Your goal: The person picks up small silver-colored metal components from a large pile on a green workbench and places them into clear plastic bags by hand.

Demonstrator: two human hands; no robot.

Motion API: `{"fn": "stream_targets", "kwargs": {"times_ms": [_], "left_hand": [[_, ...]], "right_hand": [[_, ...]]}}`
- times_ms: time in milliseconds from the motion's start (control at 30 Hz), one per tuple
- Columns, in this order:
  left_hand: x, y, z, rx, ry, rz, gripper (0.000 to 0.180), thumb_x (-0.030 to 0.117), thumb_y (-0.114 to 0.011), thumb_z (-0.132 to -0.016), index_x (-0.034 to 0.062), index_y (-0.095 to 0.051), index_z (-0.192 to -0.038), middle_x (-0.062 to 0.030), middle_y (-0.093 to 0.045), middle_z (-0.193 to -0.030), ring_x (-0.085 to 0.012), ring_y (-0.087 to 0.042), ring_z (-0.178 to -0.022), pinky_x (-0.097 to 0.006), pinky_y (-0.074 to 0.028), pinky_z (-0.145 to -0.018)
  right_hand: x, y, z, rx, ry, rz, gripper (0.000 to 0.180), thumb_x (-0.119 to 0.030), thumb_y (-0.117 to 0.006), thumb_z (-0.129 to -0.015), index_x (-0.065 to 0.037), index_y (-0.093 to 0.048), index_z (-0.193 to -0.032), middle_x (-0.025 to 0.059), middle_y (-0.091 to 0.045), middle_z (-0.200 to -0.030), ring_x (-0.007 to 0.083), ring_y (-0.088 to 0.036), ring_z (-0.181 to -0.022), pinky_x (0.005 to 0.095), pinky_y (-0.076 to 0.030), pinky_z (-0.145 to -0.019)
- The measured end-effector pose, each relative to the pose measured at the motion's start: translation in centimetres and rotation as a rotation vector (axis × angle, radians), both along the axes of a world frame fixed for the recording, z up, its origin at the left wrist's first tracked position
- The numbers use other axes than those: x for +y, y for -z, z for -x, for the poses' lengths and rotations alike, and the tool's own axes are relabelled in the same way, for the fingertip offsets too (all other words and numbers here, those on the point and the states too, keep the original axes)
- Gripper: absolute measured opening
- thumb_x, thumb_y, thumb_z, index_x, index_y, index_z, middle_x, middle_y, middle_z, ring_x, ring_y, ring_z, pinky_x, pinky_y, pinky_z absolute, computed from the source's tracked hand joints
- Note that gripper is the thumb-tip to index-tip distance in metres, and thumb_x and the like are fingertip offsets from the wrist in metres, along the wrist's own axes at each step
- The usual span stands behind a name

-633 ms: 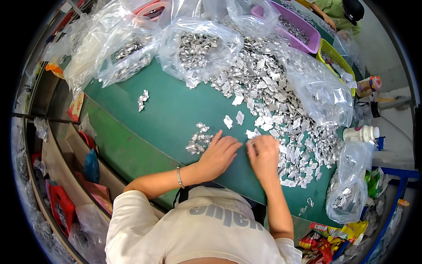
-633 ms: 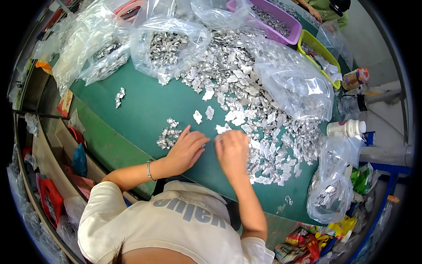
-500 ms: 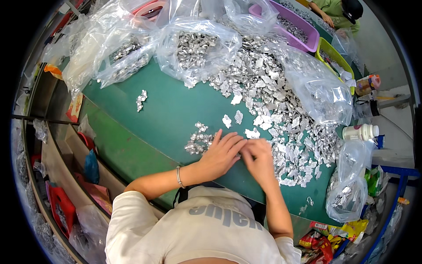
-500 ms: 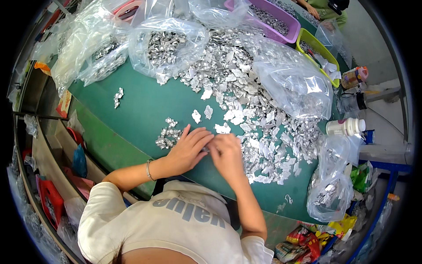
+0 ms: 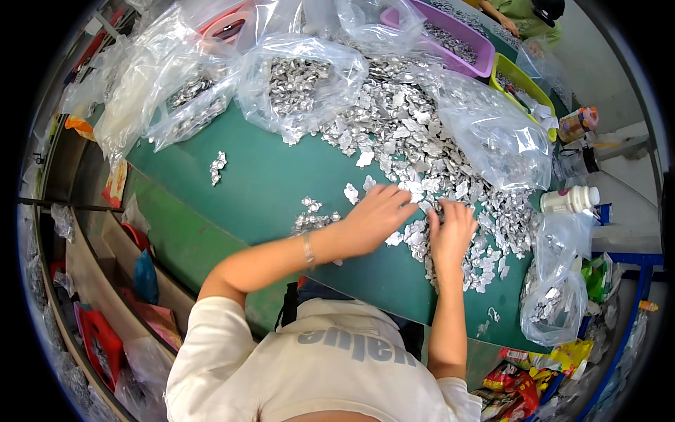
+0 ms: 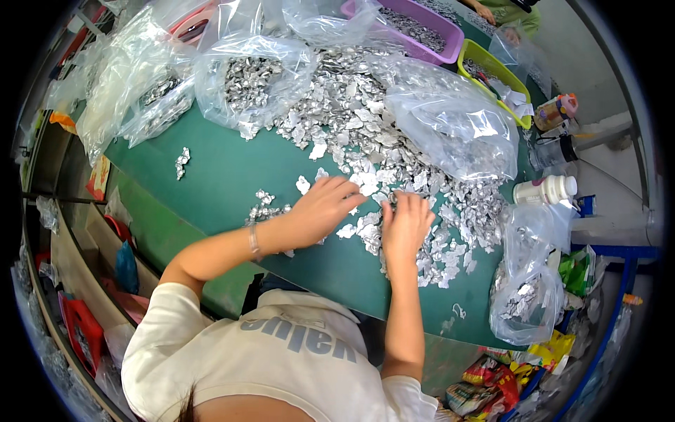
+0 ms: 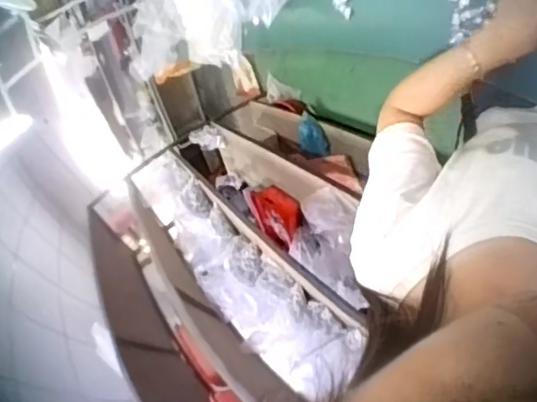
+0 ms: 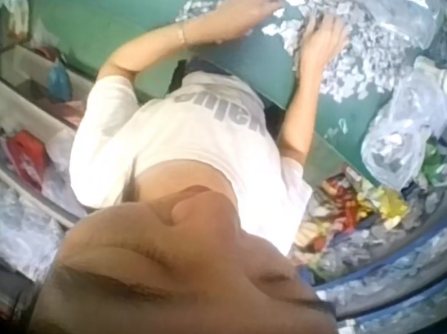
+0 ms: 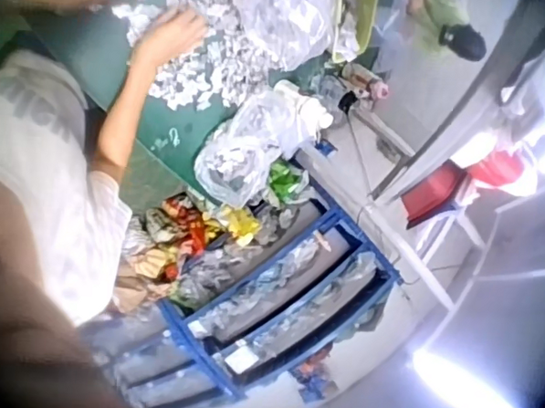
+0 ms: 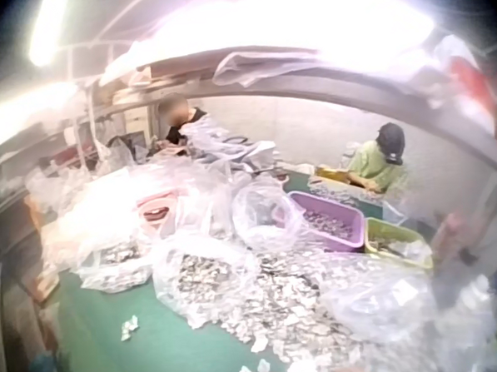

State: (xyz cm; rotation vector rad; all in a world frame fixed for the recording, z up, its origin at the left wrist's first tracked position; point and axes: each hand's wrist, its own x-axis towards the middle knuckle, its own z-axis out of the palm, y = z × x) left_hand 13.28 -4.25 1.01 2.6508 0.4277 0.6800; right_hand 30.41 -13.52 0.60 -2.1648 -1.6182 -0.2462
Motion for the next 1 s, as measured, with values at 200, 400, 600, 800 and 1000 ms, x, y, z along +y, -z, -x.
{"fn": "stream_targets", "kwargs": {"times_ms": [200, 400, 600, 800, 1000], "left_hand": [[3.7, 2.5, -7.1, 0.012, 0.078, -0.21, 0.012, 0.011, -0.062, -0.075, 0.0062, -0.063, -0.086, -0.0064, -0.051, -0.093, -0.0221, -0.047, -0.092, -0.036, -0.033, -0.073], [3.8, 2.8, -7.3, 0.031, 0.064, -0.114, 0.009, 0.012, -0.064, -0.074, 0.0063, -0.063, -0.082, -0.0071, -0.051, -0.091, -0.0236, -0.048, -0.092, -0.037, -0.035, -0.075], [4.2, 2.4, -6.8, -0.192, 0.088, 0.17, 0.007, 0.009, -0.065, -0.077, 0.006, -0.062, -0.082, -0.0065, -0.054, -0.091, -0.0255, -0.052, -0.091, -0.038, -0.04, -0.078], [1.3, -1.1, -1.8, -0.042, 0.141, 0.368, 0.008, 0.005, -0.063, -0.078, 0.005, -0.06, -0.086, -0.0081, -0.054, -0.09, -0.0272, -0.052, -0.088, -0.038, -0.041, -0.076], [-2.3, -0.6, 4.1, 0.268, 0.147, 0.194, 0.026, -0.003, -0.057, -0.073, 0.0037, -0.059, -0.098, -0.0085, -0.054, -0.101, -0.0263, -0.052, -0.096, -0.038, -0.04, -0.084]], "right_hand": [[-0.1, -0.4, -1.0, 0.09, -0.027, -0.022, 0.011, -0.005, -0.065, -0.077, -0.004, -0.064, -0.088, 0.0094, -0.061, -0.082, 0.0271, -0.054, -0.084, 0.0394, -0.036, -0.079], [-2.8, -1.7, 3.4, 0.343, -0.335, -0.014, 0.014, -0.003, -0.069, -0.072, -0.004, -0.065, -0.085, 0.0096, -0.062, -0.083, 0.0272, -0.056, -0.081, 0.0396, -0.04, -0.075], [-3.5, -1.7, 4.9, 0.581, -0.505, 0.023, 0.013, -0.006, -0.069, -0.074, -0.003, -0.065, -0.086, 0.0105, -0.062, -0.089, 0.0283, -0.055, -0.085, 0.0393, -0.04, -0.078], [-1.9, -1.0, -0.4, 0.109, 0.078, 0.049, 0.013, -0.008, -0.07, -0.075, -0.002, -0.063, -0.085, 0.0098, -0.059, -0.088, 0.0285, -0.052, -0.09, 0.0397, -0.038, -0.078], [-0.8, -0.7, -1.1, 0.165, 0.064, 0.058, 0.011, -0.007, -0.071, -0.073, -0.006, -0.062, -0.08, 0.0092, -0.059, -0.086, 0.0281, -0.053, -0.088, 0.0391, -0.038, -0.076]]}}
